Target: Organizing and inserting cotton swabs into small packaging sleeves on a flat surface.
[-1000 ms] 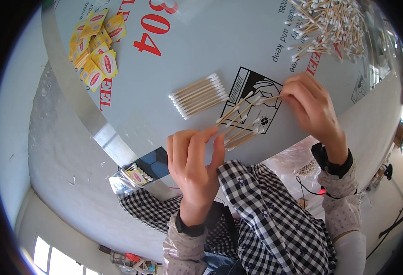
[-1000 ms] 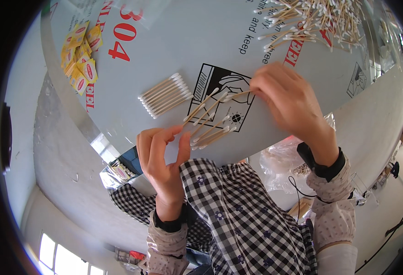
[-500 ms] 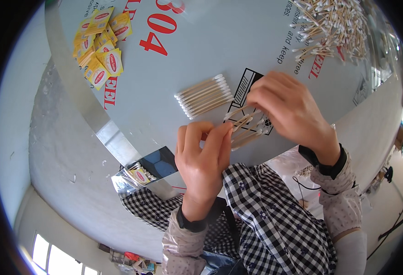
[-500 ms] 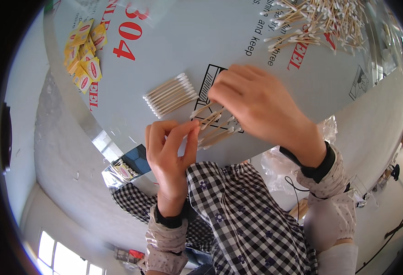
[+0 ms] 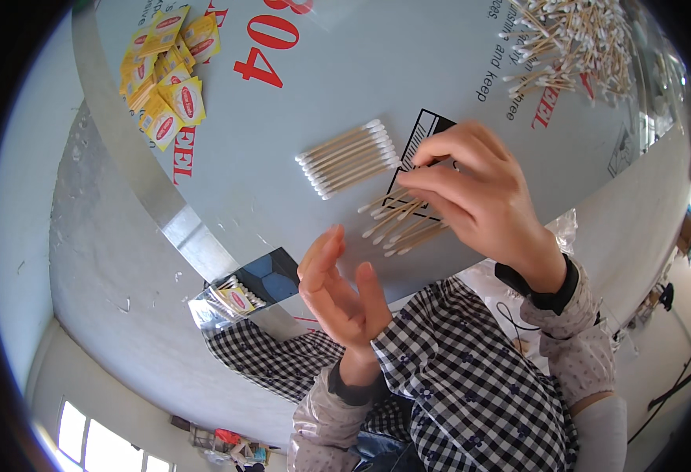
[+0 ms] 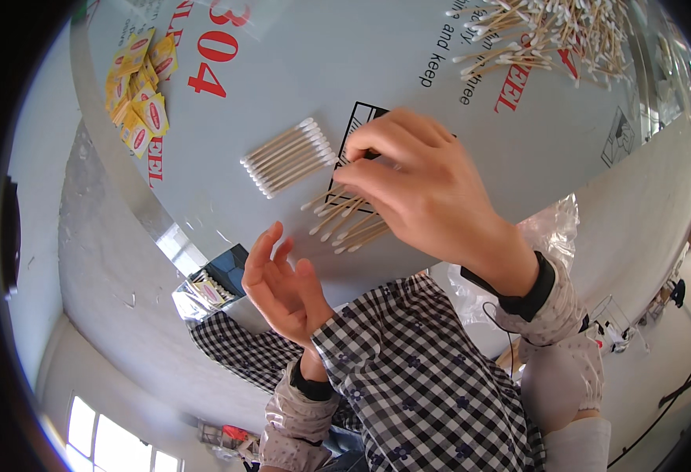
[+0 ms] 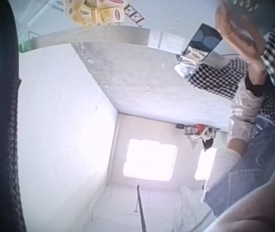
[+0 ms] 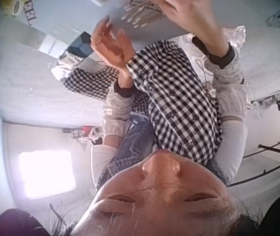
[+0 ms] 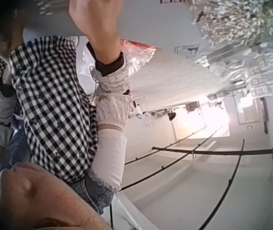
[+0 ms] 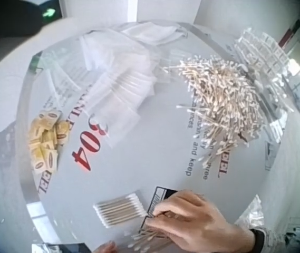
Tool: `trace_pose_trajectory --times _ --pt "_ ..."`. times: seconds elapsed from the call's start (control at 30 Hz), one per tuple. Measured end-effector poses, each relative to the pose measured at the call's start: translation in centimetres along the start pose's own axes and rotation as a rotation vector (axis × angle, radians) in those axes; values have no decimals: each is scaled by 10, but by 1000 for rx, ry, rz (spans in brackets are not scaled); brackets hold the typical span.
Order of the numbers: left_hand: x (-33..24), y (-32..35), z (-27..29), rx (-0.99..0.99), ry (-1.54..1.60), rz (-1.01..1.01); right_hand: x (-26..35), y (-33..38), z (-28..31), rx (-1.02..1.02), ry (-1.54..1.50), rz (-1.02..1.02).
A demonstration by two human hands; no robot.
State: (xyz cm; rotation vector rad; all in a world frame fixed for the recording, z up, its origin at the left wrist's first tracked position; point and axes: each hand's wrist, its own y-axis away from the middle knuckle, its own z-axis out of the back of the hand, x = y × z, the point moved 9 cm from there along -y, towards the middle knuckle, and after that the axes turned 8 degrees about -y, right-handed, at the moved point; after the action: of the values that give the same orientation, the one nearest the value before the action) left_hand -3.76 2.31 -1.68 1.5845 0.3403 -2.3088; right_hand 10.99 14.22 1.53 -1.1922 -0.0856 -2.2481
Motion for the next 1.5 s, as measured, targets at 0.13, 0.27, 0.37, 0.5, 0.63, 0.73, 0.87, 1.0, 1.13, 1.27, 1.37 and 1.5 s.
trace_pose_trajectory --times 0.13,0.27,0.37,0.5,0.63,0.73,0.87,1.0,1.13,1.27,1.37,1.5 --pt "9 0 -1 -141 265 159 -24 35 22 -363 -425 -236" --pt "2 -4 -24 -161 436 145 -23 54 -3 -418 -791 -248" --pt "0 -7 -36 -187 475 179 -17 51 -18 -361 -837 -310" --pt "-2 -9 -40 -167 484 151 -11 52 -26 -328 -878 -283" --pt "-4 -8 -33 -199 425 134 -8 53 -22 -367 -890 -289" --pt "-29 -6 -39 130 -258 -265 -14 62 -7 -390 -723 -281" --pt "-26 22 -73 360 -972 -497 -17 69 -1 -341 -591 -370" --pt "-18 11 -84 359 -1066 -354 -19 79 0 -353 -575 -390" --pt "-17 -8 -89 438 -1165 -218 -18 82 1 -399 -632 -349" --pt "-14 12 -92 473 -1168 -268 -19 80 3 -404 -635 -352" --pt "-11 18 -85 380 -1143 -271 -15 73 -6 -375 -573 -349" --pt "-11 5 -83 360 -1162 -287 -11 64 -10 -333 -562 -268"
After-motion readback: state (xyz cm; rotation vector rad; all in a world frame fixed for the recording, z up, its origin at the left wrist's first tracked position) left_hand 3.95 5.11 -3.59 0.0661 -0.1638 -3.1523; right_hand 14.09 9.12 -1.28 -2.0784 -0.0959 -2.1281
